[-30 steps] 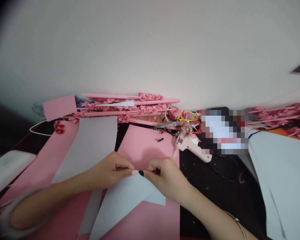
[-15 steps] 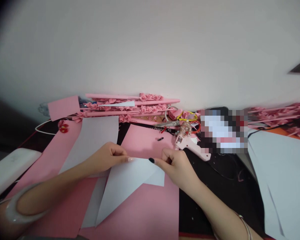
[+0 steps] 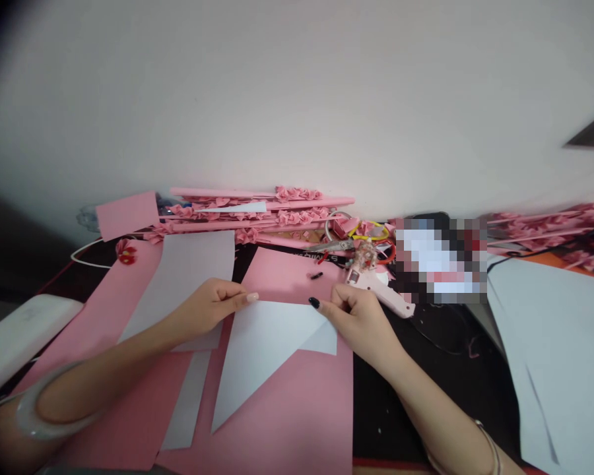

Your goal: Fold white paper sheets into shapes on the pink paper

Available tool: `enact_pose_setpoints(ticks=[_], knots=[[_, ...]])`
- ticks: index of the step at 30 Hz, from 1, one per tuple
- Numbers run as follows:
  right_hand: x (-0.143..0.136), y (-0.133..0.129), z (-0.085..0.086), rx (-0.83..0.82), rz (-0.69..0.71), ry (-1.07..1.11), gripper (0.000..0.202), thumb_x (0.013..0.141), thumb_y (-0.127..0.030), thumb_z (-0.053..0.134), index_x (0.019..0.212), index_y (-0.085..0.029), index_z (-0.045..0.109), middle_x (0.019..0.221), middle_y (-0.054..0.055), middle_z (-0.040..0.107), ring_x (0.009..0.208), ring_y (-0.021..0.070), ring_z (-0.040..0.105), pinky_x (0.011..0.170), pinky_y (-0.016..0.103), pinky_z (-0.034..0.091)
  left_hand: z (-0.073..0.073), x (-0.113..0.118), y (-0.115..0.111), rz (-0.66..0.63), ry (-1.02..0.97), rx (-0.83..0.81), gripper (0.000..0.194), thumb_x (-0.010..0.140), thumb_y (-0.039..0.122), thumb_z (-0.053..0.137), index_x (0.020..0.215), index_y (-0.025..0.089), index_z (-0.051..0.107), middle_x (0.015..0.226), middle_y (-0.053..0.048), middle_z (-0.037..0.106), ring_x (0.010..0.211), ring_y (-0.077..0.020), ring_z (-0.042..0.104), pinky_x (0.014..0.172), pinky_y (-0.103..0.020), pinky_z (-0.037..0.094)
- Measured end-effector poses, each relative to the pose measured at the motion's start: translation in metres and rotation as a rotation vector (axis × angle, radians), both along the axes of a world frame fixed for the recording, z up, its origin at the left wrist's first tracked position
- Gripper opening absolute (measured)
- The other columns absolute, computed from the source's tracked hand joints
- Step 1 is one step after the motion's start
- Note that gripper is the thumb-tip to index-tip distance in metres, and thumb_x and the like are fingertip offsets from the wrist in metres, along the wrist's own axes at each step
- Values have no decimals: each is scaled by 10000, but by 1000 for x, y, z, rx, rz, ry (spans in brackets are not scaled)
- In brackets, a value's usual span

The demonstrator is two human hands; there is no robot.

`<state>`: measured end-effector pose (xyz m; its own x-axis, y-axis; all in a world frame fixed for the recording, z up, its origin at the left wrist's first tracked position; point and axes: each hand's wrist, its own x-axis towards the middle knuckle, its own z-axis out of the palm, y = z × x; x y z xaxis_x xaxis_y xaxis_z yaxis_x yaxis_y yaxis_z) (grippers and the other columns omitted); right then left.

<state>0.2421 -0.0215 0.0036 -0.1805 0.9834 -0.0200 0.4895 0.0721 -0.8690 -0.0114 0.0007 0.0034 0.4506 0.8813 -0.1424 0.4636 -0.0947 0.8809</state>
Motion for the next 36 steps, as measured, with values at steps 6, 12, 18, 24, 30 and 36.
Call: enact_pose_setpoints(ticks=[6, 12, 18, 24, 30, 36], knots=[[4, 0, -5, -37, -10, 100, 449, 796, -398, 556, 548, -198, 239, 520, -76, 216, 479, 68, 191, 440, 218, 158, -6, 0, 1, 29, -55, 18, 490, 799, 433, 505, 495, 178, 217, 540, 59, 145, 467, -67, 165, 460, -227, 113], [1, -4, 4, -126, 176, 89, 272, 840, -329, 500, 628, -161, 469, 578, -36, 402, 525, 82, 343, 475, 210, 263, -6, 3, -4, -45, -72, -24, 454, 829, 420, 476, 527, 174, 244, 559, 53, 181, 502, -76, 189, 468, -226, 144], [-17, -11, 7, -237, 413, -2, 175, 847, -215, 464, 821, -161, 629, 725, 7, 583, 630, 105, 479, 550, 208, 348, -1, 12, -11, -150, -61, -44, 365, 839, 335, 469, 537, 150, 378, 544, 58, 267, 502, -70, 252, 467, -203, 203], [-31, -17, 4, -100, 440, -160, 204, 824, -172, 464, 623, -162, 496, 568, -44, 449, 527, 76, 370, 477, 201, 266, -5, 19, -20, -210, -13, 43, 317, 827, 279, 481, 546, 137, 448, 520, 60, 317, 489, -63, 281, 461, -187, 230], [-15, -10, 7, -86, 372, -202, 367, 837, -228, 448, 530, -183, 251, 522, -62, 223, 489, 73, 232, 438, 222, 180, -2, 15, -16, -46, -33, -4, 313, 832, 331, 486, 588, 136, 494, 534, 49, 363, 486, -68, 310, 444, -190, 230], [6, -1, 11, -105, 244, -179, 420, 867, -361, 415, 525, -188, 243, 509, -64, 221, 460, 68, 219, 423, 230, 170, -3, 6, -7, 88, -115, -110, 355, 813, 419, 510, 594, 143, 473, 533, 52, 355, 483, -70, 317, 440, -186, 226]])
